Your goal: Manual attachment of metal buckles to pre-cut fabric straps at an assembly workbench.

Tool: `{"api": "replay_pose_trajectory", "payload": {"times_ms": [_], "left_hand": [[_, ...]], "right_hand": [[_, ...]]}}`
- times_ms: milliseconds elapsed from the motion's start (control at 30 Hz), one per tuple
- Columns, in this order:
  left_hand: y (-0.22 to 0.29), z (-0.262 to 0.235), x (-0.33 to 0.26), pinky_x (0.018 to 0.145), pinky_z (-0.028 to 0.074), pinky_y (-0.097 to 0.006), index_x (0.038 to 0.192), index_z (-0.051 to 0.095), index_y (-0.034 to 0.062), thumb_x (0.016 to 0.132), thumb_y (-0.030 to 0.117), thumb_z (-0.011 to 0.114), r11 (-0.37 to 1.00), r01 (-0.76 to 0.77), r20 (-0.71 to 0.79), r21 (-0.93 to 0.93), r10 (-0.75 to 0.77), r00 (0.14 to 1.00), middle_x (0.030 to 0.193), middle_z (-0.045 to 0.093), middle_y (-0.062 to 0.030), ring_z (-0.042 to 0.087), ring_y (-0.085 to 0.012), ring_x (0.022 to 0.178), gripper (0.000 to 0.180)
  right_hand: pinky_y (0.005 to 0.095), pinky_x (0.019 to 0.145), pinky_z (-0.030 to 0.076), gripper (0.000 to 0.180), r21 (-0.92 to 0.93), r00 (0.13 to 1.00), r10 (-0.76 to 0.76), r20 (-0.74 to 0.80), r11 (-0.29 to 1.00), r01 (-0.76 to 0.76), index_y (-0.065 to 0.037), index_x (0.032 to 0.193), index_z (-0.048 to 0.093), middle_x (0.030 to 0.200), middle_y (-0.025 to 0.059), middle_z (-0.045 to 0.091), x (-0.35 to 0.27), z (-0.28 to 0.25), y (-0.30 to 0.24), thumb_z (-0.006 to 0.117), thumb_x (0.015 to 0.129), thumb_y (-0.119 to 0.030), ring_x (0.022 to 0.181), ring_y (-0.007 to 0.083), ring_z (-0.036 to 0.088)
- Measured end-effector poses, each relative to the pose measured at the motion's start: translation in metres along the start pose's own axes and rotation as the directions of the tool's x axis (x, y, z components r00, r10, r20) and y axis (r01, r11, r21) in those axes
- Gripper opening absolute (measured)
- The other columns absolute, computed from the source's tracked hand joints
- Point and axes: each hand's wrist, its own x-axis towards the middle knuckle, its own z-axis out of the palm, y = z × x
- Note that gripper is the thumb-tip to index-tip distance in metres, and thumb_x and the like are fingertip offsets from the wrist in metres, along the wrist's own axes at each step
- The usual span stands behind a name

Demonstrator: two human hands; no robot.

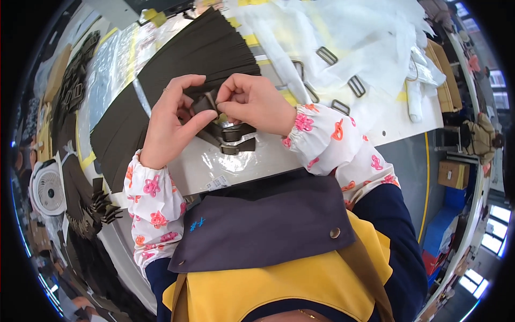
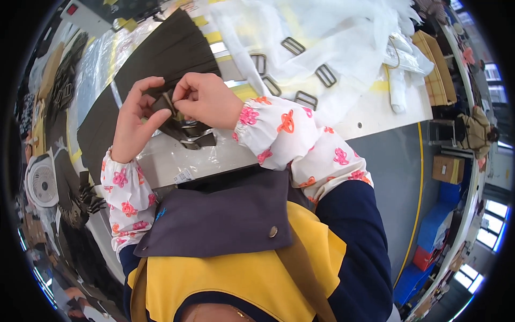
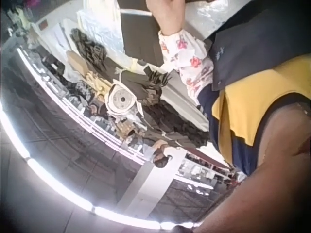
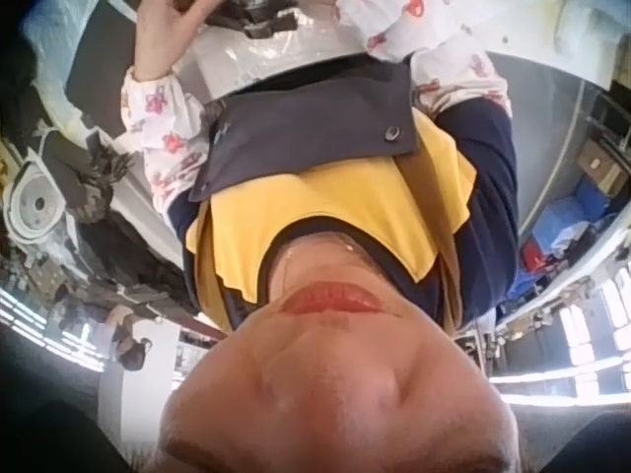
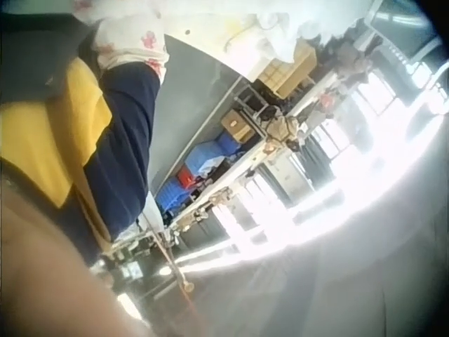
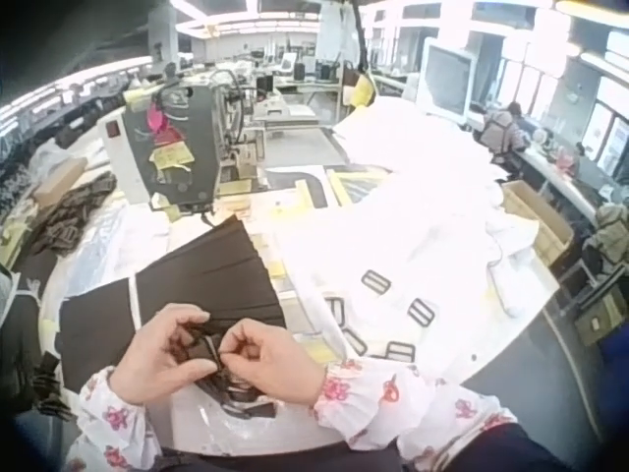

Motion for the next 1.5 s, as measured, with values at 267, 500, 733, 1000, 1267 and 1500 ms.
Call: {"api": "replay_pose_trajectory", "payload": {"times_ms": [267,500,733,1000,1267,1500], "left_hand": [[0.001,0.019,0.018,0.048,0.036,-0.035,0.050,0.050,0.0050,0.065,0.031,0.070,0.596,-0.536,0.276,0.598,0.475,0.836,0.047,0.044,-0.0051,0.045,-0.0231,0.053,0.037],[0.003,0.016,0.003,0.055,0.044,-0.035,0.070,0.063,0.0049,0.075,0.024,0.064,0.922,-0.237,0.582,0.305,0.017,0.813,0.059,0.055,-0.0097,0.056,-0.0278,0.062,0.019],[-0.004,0.036,0.025,0.064,0.044,-0.030,0.090,0.060,0.0072,0.065,0.008,0.067,0.510,-0.540,0.253,0.670,0.527,0.811,0.085,0.054,-0.0026,0.054,-0.0193,0.076,0.026],[-0.008,0.033,0.018,0.066,0.042,-0.028,0.087,0.059,0.0088,0.064,0.003,0.056,0.391,-0.574,0.306,0.719,0.564,0.767,0.085,0.054,-0.0014,0.052,-0.0164,0.076,0.024],[0.001,0.011,0.016,0.054,0.042,-0.026,0.089,0.056,0.0017,0.082,0.008,0.055,0.948,-0.209,0.161,0.239,0.173,0.972,0.065,0.057,-0.0079,0.054,-0.0192,0.057,0.009],[-0.006,0.001,0.010,0.061,0.039,-0.020,0.091,0.054,0.0001,0.087,0.009,0.052,0.997,-0.067,0.108,-0.041,0.071,0.992,0.073,0.054,-0.0002,0.046,-0.0048,0.067,0.009]], "right_hand": [[0.0215,0.050,0.039,0.011,-0.541,0.971,-0.236,0.034,0.813,0.216,-0.001,0.082,0.053,0.066,0.0022,0.052,-0.052,-0.033,-0.028,0.060,0.074,-0.002,0.054,0.0066,0.048],[0.0332,0.059,0.045,0.021,-0.971,0.893,-0.402,-0.201,-0.036,-0.235,-0.003,0.086,0.053,0.076,0.0105,0.057,-0.105,-0.137,-0.032,0.064,0.073,-0.016,0.067,0.0253,0.057],[0.0386,0.064,0.044,0.018,-0.965,0.949,-0.250,-0.194,-0.125,-0.230,-0.002,0.085,0.049,0.077,0.0131,0.055,-0.099,-0.157,-0.027,0.056,0.068,-0.004,0.073,0.0312,0.054],[0.0365,0.061,0.045,0.012,-0.925,0.918,-0.336,-0.211,-0.235,-0.299,-0.002,0.081,0.053,0.077,0.0119,0.054,-0.097,-0.148,-0.058,0.054,0.069,0.001,0.072,0.0284,0.055],[0.0236,0.059,0.045,0.014,-0.674,0.905,-0.425,-0.027,0.676,0.297,0.000,0.089,0.062,0.078,0.0071,0.059,-0.059,-0.070,-0.062,0.055,0.077,0.001,0.066,0.0147,0.056],[0.0220,0.060,0.047,0.009,0.017,0.969,-0.128,-0.213,0.991,0.134,0.003,0.090,0.055,0.080,0.0064,0.058,-0.031,-0.020,-0.041,0.056,0.083,-0.002,0.062,0.0114,0.056]]}}
